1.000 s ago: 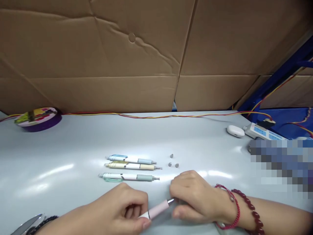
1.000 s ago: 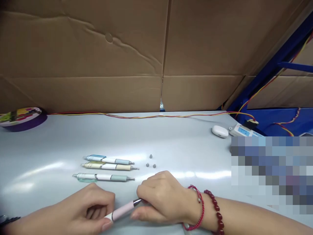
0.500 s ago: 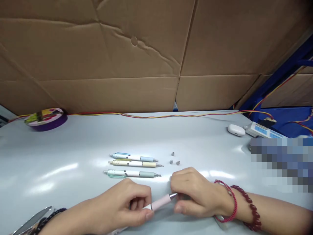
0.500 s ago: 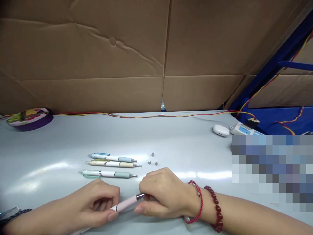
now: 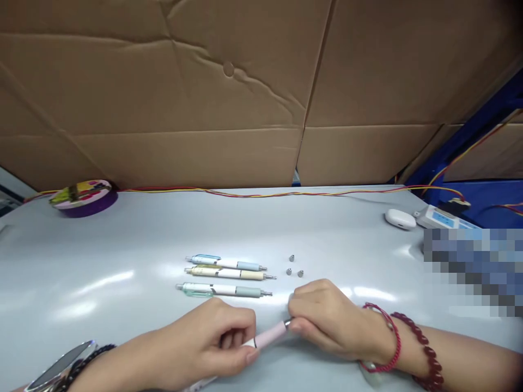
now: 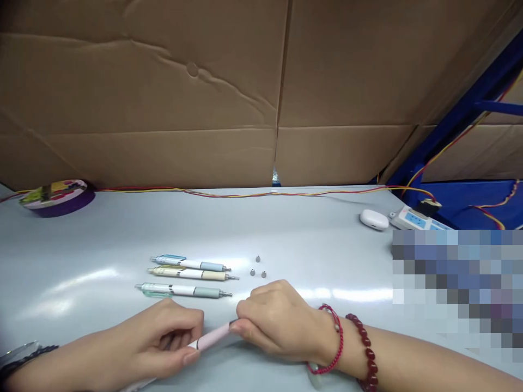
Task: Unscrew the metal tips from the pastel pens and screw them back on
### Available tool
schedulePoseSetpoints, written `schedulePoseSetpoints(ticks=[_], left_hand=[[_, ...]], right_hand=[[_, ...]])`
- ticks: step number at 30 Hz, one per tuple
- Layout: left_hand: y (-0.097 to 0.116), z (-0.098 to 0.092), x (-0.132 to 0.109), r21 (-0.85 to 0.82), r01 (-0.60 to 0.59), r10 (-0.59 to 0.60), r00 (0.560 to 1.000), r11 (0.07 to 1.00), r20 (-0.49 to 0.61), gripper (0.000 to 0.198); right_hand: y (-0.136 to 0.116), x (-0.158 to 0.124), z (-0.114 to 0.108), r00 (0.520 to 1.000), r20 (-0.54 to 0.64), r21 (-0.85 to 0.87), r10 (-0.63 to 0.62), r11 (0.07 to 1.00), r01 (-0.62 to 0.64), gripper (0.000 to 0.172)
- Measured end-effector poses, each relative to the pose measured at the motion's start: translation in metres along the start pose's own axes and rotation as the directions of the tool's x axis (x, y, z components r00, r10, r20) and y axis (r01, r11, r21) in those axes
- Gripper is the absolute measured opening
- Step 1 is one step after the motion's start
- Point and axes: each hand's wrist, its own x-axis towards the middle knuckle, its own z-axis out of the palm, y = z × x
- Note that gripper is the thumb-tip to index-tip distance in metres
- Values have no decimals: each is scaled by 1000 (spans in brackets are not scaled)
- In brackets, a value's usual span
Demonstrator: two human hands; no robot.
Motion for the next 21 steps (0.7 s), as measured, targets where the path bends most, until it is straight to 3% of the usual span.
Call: schedulePoseSetpoints(ticks=[3,8,14,21], left_hand=[[0,-1,0,42,-6,7,1000,999,-4,23],[-1,-1,0,22,-25,25,1000,999,-4,26],[1,-1,-1,10,42,-42,999,999,11,28],[4,-4,-4,-73,26,-22,998,997,54,31]], right_hand=[[0,-1,-1,1000,19,-4,7,1000,-7,55],[-1,1,-4,998,-59,131,-34,991,42,41],[-3,1,-2,994,-101,-9,-42,999,41,58],[-6,3,-7,975,-203,118,-94,986,120,33]])
